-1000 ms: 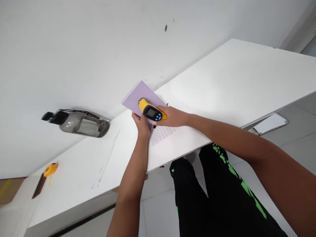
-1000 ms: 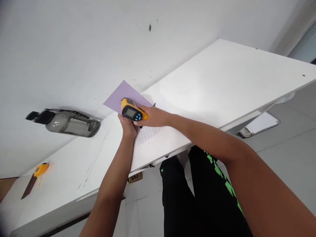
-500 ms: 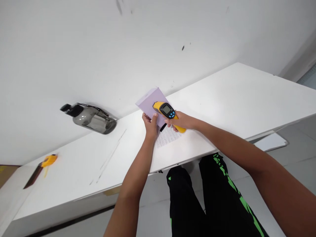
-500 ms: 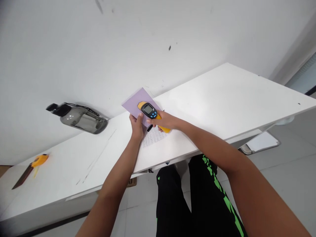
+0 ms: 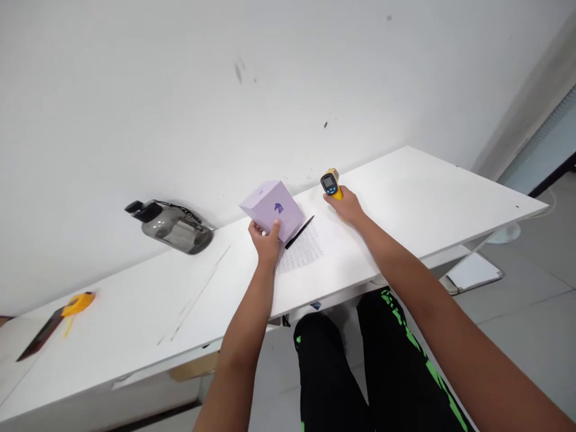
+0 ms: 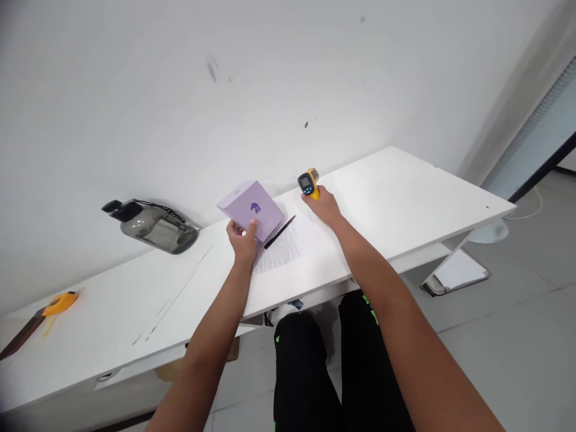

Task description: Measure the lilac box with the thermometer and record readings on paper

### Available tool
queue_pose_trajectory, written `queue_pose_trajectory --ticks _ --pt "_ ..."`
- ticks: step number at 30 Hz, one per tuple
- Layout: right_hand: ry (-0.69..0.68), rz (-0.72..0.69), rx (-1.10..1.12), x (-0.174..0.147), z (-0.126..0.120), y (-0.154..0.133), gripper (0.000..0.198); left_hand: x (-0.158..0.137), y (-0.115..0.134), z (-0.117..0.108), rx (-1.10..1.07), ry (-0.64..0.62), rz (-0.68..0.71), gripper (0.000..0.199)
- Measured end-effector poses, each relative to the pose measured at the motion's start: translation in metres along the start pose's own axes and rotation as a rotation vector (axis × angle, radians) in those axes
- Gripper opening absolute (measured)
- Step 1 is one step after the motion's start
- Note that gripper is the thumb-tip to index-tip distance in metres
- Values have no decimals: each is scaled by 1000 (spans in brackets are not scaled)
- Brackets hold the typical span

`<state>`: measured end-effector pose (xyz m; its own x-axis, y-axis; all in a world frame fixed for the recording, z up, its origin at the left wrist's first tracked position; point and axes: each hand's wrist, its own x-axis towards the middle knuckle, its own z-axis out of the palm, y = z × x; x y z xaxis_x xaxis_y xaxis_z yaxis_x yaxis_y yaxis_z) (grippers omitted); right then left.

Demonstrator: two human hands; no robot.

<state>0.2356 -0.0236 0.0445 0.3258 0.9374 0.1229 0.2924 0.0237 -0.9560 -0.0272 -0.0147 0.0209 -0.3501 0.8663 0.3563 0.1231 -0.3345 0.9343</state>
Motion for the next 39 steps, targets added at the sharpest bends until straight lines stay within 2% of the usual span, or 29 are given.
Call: queue_pose_trajectory --ticks 6,8,11,13,17,22,25,27,29,31,33,36,39 --pt "-21 48 -371 7 -12 1 72 17 4 -23 47 240 70 77" --pt "10 23 -505 6 -12 1 71 24 -1 -28 59 294 83 84" --pt "104 -19 -768 7 -11 4 63 31 -8 -30 89 349 11 90" --pt "133 -5 -898 8 -12 6 59 34 -10 -28 101 354 -25 90" --pt "156 52 -1025 15 -13 9 54 34 -9 -25 163 318 -24 92" --pt "141 36 -1059 24 -9 18 53 33 -11 -22 286 258 -8 98" --pt "192 -10 -1048 25 -9 23 56 34 -17 -19 325 234 -24 101" --pt "236 -78 -1024 23 -7 23 57 35 -21 -17 341 224 -38 105" --pt "227 -239 -980 17 -1 22 54 35 -24 -16 363 222 -22 109" --pt "111 -486 -945 9 12 21 47 34 -23 -16 408 214 56 113" --pt "-93 -700 -943 1 29 19 41 31 -18 -16 469 183 198 115" --pt "-331 -794 -967 -6 49 19 37 22 -8 -14 532 107 441 108" --pt "-341 -804 -992 -10 52 20 34 11 1 -9 569 -20 605 80"
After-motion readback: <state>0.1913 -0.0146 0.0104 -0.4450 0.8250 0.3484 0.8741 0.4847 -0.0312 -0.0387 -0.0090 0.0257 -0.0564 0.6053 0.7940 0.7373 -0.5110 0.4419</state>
